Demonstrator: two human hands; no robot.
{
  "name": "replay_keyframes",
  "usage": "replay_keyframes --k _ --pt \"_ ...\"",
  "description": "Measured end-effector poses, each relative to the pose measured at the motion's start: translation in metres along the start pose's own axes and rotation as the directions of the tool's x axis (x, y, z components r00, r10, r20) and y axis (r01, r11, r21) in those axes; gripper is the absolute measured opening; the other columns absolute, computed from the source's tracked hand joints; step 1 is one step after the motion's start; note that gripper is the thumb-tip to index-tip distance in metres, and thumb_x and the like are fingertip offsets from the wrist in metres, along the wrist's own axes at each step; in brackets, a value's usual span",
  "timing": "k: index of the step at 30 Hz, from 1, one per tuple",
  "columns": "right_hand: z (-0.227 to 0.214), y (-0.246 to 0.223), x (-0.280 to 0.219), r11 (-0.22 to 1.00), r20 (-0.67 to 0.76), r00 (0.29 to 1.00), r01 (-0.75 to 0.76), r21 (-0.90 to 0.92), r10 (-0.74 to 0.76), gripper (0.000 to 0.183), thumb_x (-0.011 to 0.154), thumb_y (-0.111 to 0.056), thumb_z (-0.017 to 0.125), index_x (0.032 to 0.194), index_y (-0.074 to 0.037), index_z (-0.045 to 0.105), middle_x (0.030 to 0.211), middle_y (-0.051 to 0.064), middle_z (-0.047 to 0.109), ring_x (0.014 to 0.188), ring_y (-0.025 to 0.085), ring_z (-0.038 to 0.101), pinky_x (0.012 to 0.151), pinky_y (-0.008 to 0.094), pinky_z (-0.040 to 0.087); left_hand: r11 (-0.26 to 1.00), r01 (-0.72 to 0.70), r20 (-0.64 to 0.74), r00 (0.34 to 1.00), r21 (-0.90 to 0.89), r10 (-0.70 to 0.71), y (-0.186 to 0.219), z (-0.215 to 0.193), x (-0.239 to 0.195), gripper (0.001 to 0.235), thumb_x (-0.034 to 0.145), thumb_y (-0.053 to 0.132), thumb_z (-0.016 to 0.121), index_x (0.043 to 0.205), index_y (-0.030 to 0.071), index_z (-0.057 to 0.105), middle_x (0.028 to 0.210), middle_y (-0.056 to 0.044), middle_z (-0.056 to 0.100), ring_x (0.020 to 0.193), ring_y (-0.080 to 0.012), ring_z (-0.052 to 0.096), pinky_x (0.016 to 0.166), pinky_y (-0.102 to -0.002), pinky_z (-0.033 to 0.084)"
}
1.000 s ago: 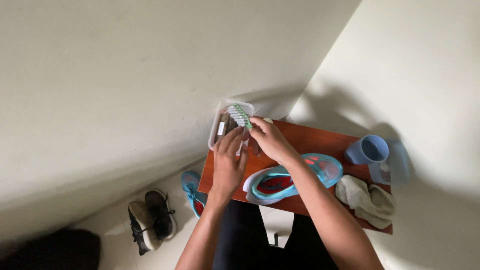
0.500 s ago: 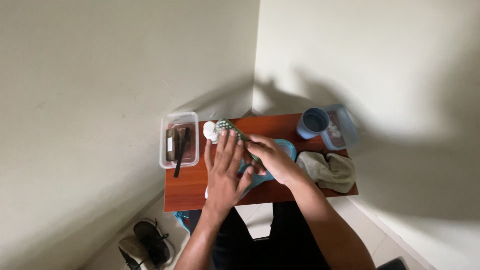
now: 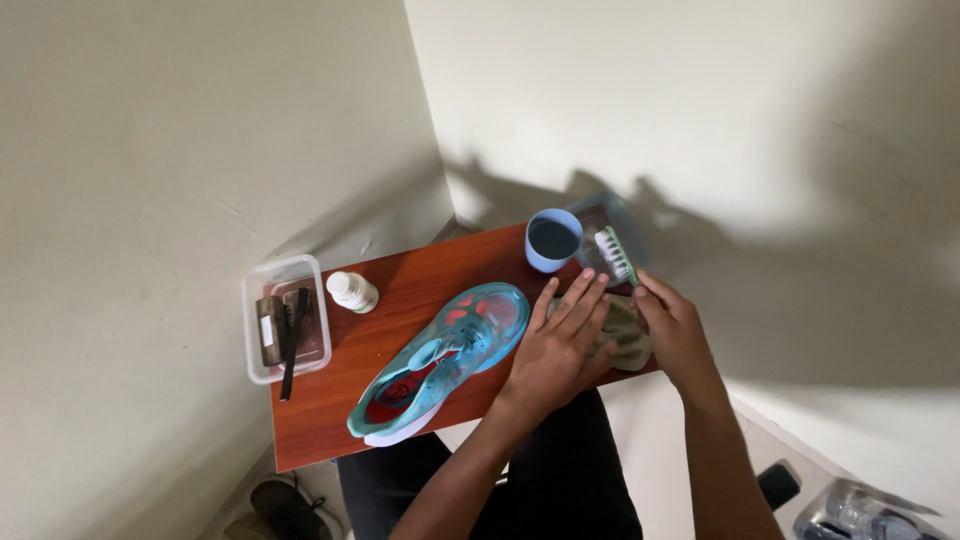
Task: The person cleans a light blue sneaker using a brush and a cloth. They scrub the sole and upper parts, wipe the shoe with a cloth, and then use a second brush to clean the interior and tongue area.
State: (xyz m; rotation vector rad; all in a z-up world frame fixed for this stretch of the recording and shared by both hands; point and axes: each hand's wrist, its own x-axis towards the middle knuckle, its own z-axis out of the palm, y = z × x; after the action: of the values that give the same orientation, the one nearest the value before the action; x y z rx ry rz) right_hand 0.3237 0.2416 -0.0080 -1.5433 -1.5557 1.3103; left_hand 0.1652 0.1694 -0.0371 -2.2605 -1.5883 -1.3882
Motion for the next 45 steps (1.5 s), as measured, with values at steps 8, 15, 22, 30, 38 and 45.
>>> replay_keyframes --k 8,15,22,30,38,45 --pt "0.016 0.084 0.100 0.500 0.028 0.836 0.355 -0.790 -0.549 0.032 0.097 -0.016 0.062 0.126 -0.007 0.073 0.095 0.013 0.063 0.082 0.029 0.060 0.069 0.041 0.053 0.977 0.020 0.061 0.998 0.212 -0.034 -0.033 0.093 -0.016 0.040 0.092 0.021 0.062 0.125 -0.001 0.067 0.139 -0.015 0.065 0.139 -0.0273 0.055 0.123 -0.050 0.032" --pt "0.033 0.113 0.143 0.208 0.174 0.774 0.368 -0.906 -0.609 0.034 0.090 -0.022 0.064 0.122 -0.022 0.074 0.095 0.005 0.062 0.089 0.027 0.054 0.070 0.043 0.049 0.967 0.066 0.127 0.987 0.245 -0.100 -0.043 0.104 -0.022 0.041 0.092 0.023 0.060 0.127 0.003 0.067 0.141 -0.011 0.065 0.141 -0.0242 0.053 0.125 -0.052 0.026" --pt "0.038 0.127 0.170 0.120 0.308 0.900 0.358 -0.926 -0.308 0.067 0.075 -0.036 0.083 0.138 -0.024 0.066 0.108 0.005 0.068 0.104 0.026 0.056 0.085 0.045 0.048 0.962 0.088 0.159 0.978 0.260 -0.132 -0.044 0.103 -0.019 0.039 0.095 0.025 0.059 0.127 0.007 0.068 0.140 -0.008 0.065 0.142 -0.0201 0.052 0.126 -0.052 0.024" --pt "0.035 0.112 0.158 0.178 0.338 0.864 0.424 -0.888 -0.374 0.067 0.076 -0.028 0.083 0.138 -0.013 0.062 0.103 0.009 0.067 0.098 0.027 0.062 0.081 0.043 0.053 0.971 0.102 0.177 0.974 0.214 -0.141 -0.047 0.104 -0.024 0.042 0.091 0.025 0.063 0.127 0.005 0.067 0.142 -0.010 0.063 0.142 -0.0217 0.051 0.126 -0.054 0.023" --pt "0.014 0.037 0.093 0.934 0.018 0.991 0.131 -0.334 -0.132 0.037 0.107 -0.021 0.050 0.137 -0.004 0.064 0.112 0.016 0.070 0.111 0.033 0.062 0.095 0.047 0.050 0.990 0.105 0.167 0.979 0.091 -0.119 -0.033 0.074 -0.007 0.041 0.090 0.021 0.067 0.127 0.002 0.067 0.144 -0.014 0.062 0.140 -0.0256 0.053 0.120 -0.051 0.035" --pt "-0.008 0.047 0.068 0.814 0.148 0.989 -0.084 0.575 -0.002 0.021 0.105 -0.013 0.059 0.120 0.000 0.067 0.088 0.010 0.068 0.081 0.018 0.064 0.083 0.035 0.052 0.712 0.482 0.167 0.868 -0.510 -0.468 -0.016 0.021 0.041 0.018 0.099 0.015 0.068 0.112 0.004 0.066 0.111 -0.008 0.067 0.098 -0.0251 0.072 0.078 -0.035 0.063"
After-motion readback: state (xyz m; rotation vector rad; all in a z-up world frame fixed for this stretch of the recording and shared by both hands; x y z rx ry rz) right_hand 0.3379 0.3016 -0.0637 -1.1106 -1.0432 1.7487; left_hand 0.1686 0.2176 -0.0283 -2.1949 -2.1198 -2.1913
